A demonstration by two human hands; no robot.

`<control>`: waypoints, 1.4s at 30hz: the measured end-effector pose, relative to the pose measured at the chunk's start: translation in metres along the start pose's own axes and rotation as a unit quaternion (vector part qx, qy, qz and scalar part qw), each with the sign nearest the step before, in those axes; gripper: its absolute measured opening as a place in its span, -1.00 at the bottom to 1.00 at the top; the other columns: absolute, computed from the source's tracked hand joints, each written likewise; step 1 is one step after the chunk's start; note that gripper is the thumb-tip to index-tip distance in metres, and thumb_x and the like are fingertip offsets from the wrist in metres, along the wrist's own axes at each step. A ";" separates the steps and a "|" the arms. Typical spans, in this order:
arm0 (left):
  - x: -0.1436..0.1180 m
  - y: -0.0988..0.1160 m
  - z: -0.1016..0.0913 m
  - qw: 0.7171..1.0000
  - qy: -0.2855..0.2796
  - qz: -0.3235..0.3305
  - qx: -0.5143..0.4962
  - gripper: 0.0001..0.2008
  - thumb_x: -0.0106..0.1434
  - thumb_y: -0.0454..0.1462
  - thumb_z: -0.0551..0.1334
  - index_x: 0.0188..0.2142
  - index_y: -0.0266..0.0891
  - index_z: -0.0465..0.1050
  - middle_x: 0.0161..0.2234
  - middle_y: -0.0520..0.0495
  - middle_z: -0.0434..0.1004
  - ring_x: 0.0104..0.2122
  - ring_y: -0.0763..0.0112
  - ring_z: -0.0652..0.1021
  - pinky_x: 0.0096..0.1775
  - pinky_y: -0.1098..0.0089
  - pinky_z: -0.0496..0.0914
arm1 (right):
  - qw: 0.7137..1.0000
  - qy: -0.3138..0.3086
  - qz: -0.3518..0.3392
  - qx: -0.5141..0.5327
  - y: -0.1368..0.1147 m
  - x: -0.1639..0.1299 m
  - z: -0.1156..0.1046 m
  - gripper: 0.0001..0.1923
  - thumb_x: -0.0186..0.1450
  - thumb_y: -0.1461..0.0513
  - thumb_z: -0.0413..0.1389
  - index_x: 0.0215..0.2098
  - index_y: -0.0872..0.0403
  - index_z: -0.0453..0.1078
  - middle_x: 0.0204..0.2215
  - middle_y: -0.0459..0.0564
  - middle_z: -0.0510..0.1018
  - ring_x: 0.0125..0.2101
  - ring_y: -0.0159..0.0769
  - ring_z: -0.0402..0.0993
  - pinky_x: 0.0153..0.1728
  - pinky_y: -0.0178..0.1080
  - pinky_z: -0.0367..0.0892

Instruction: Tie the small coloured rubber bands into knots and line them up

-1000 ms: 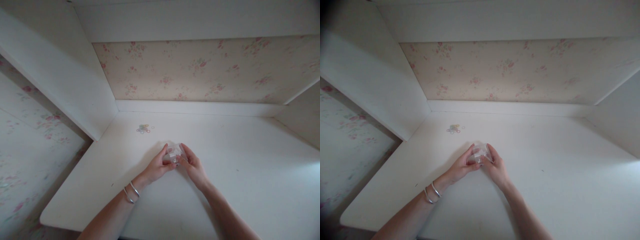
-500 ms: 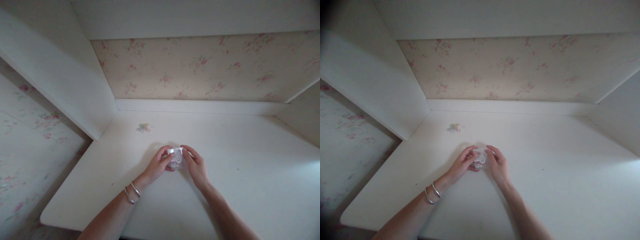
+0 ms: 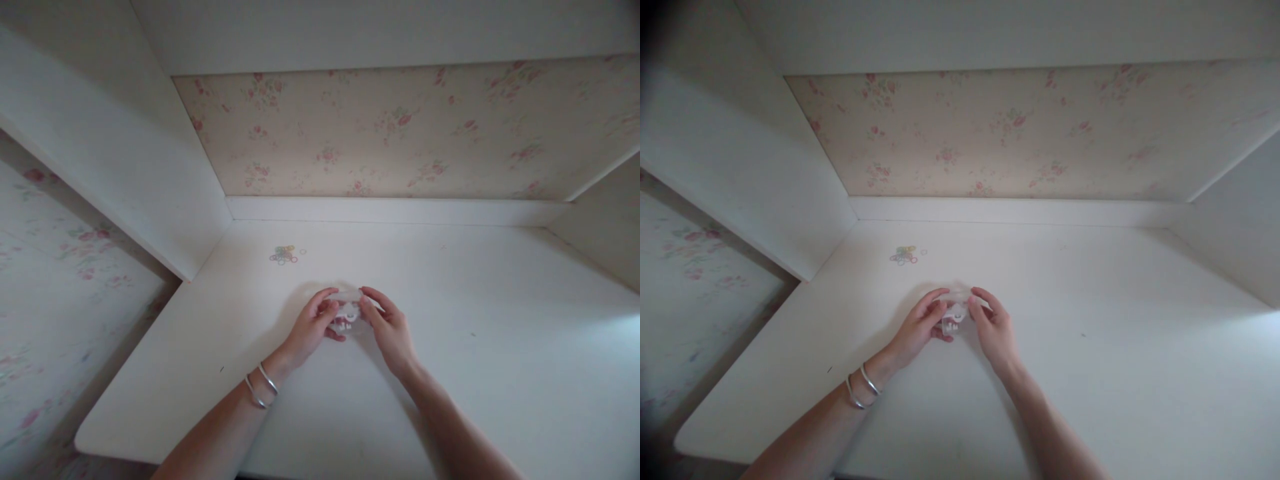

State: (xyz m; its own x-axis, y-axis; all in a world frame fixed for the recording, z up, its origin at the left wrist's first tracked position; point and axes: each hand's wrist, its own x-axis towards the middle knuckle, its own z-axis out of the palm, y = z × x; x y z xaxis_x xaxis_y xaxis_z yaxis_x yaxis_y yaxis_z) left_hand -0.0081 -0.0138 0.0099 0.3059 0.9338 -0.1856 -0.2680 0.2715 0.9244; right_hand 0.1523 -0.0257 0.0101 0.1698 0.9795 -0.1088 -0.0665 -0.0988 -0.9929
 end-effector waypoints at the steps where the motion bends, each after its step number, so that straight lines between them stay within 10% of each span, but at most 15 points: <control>1: 0.000 0.001 0.000 1.000 0.008 0.001 -0.007 -0.47 0.19 -0.06 0.21 0.11 -0.16 0.19 -0.09 -0.22 0.41 -0.24 0.23 0.53 -0.41 0.31 0.51 | 1.000 -0.015 0.014 0.019 -0.001 0.000 0.001 -0.48 0.15 -0.02 0.16 0.00 0.06 0.34 -0.23 0.06 0.56 -0.29 -0.21 0.50 -0.21 -0.13 0.39; 9: 0.000 0.005 -0.004 0.999 -0.012 -0.008 -0.030 -0.19 0.09 -0.29 0.35 0.24 -0.15 -0.04 0.01 -0.24 0.40 -0.07 0.26 0.47 -0.09 0.29 0.40 | 0.995 -0.050 0.045 0.072 -0.003 -0.003 0.003 -0.43 0.08 0.03 0.24 0.02 0.04 0.34 -0.15 0.04 0.52 -0.21 -0.19 0.49 -0.13 -0.07 0.41; 22: -0.002 0.008 -0.006 0.999 -0.016 -0.027 -0.008 -0.21 0.08 -0.29 0.34 0.23 -0.06 0.00 0.04 -0.22 0.36 -0.12 0.26 0.49 -0.16 0.26 0.43 | 0.993 -0.086 0.041 0.062 -0.010 0.000 -0.005 -0.47 0.09 0.04 0.23 0.00 0.04 0.38 -0.19 0.02 0.54 -0.25 -0.24 0.48 -0.20 -0.14 0.42; 29: 0.003 0.003 -0.014 0.999 -0.031 -0.038 -0.007 -0.40 0.19 -0.22 0.24 0.20 -0.13 0.11 -0.07 -0.19 0.40 -0.29 0.43 0.50 -0.20 0.30 0.44 | 0.989 0.137 -0.013 0.047 -0.023 0.053 -0.096 -0.60 0.02 0.14 0.30 -0.18 0.11 0.48 -0.23 0.05 0.54 -0.37 -0.30 0.47 -0.30 -0.19 0.46; 35: 0.005 0.004 -0.012 0.998 -0.041 -0.046 0.028 -0.53 0.17 -0.27 0.24 0.08 -0.28 0.29 -0.21 -0.13 0.43 -0.40 0.51 0.47 -0.24 0.34 0.42 | 0.926 0.377 -0.020 0.014 -0.030 0.100 -0.201 -0.59 0.03 0.31 0.27 -0.14 0.25 0.44 -0.19 0.22 0.48 -0.46 -0.37 0.46 -0.40 -0.25 0.39; 42: 0.003 0.006 -0.010 0.992 -0.056 -0.027 0.112 -0.65 0.17 -0.22 0.22 -0.06 -0.32 0.41 -0.28 -0.13 0.46 -0.41 0.46 0.48 -0.26 0.34 0.41 | 0.870 0.478 0.077 -0.087 -0.037 0.103 -0.252 -0.72 -0.05 0.38 0.27 -0.31 0.18 0.51 -0.42 0.26 0.53 -0.62 -0.27 0.42 -0.60 -0.17 0.18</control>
State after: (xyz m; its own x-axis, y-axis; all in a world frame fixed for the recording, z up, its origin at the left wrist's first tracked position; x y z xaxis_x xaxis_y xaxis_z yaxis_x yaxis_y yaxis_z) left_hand -0.0176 -0.0075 0.0113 0.4173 0.8841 -0.2104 -0.0429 0.2504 0.9672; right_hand 0.4204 0.0345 0.0232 0.9185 0.3657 -0.1501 -0.0261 -0.3229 -0.9461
